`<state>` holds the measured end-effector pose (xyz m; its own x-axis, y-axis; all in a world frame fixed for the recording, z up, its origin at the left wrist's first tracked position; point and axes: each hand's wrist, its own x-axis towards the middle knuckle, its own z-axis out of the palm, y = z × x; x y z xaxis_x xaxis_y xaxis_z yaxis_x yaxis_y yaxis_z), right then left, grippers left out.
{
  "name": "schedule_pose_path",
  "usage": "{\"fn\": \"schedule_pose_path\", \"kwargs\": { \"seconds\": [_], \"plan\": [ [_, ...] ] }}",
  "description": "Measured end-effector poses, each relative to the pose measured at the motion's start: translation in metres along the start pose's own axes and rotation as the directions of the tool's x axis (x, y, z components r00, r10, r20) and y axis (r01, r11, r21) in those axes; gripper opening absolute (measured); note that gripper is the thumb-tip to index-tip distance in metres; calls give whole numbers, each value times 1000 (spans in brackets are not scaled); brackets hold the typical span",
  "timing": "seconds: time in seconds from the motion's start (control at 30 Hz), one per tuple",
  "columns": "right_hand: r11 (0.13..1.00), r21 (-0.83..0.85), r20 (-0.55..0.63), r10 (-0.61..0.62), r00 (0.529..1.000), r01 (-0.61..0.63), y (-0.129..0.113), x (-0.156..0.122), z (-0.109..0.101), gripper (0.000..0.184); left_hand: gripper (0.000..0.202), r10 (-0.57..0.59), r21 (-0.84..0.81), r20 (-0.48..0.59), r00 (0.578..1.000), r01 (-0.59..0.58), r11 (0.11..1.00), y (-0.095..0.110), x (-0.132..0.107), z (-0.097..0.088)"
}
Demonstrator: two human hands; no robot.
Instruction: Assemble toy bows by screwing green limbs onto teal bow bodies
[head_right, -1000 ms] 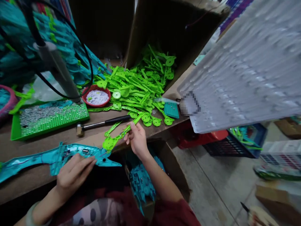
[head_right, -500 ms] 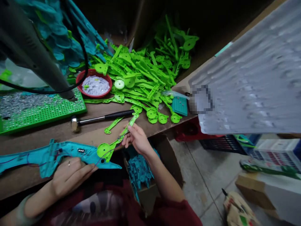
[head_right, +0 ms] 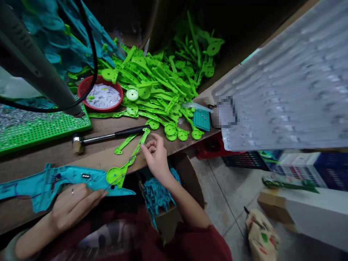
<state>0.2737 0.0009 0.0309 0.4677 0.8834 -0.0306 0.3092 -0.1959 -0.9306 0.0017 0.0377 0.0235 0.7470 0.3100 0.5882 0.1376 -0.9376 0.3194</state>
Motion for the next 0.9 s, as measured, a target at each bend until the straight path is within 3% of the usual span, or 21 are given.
{"fn": "schedule_pose_path", "kwargs": {
  "seconds": [0.03, 0.07, 0.13, 0.2, 0.23, 0.47, 0.57, 0.73, 0.9],
  "plan": [
    [980, -137, -24, -152, 988, 147, 0, -4, -2, 37, 16, -15, -2, -7, 1000, 15, 1000, 1, 1, 0],
    [922, -252, 27, -296, 955, 293, 0, -8, -4, 31, 13, -41, -10, -17, 999, 41, 999, 2, 2, -1],
    [769, -343, 262, -474, 841, 540, -2, -13, -9, 25, 7, -104, -42, -45, 994, 103, 994, 4, 5, -2],
    [663, -329, 431, -529, 731, 673, -4, -13, -12, 27, 7, -157, -46, -64, 986, 154, 987, 5, 8, -4],
    [628, -329, 467, -542, 699, 706, -5, -12, -14, 28, 8, -166, -36, -63, 984, 164, 986, 5, 9, -4],
    [378, -376, 667, -524, 531, 846, -13, 0, -21, 15, 15, -64, 45, -35, 997, 66, 997, -1, 5, -7],
    [389, -344, 702, -498, 509, 855, -13, 2, -19, 17, 14, -62, 48, -39, 997, 64, 997, -7, 4, -12],
    [471, -304, 709, -469, 527, 828, -13, 5, -13, 21, 14, -73, 5, -22, 997, 73, 997, -10, -7, -16],
    [503, -287, 715, -453, 532, 815, -15, 8, -12, 21, 15, -278, -254, 70, 958, 287, 924, 9, -11, -16]
  ]
}}
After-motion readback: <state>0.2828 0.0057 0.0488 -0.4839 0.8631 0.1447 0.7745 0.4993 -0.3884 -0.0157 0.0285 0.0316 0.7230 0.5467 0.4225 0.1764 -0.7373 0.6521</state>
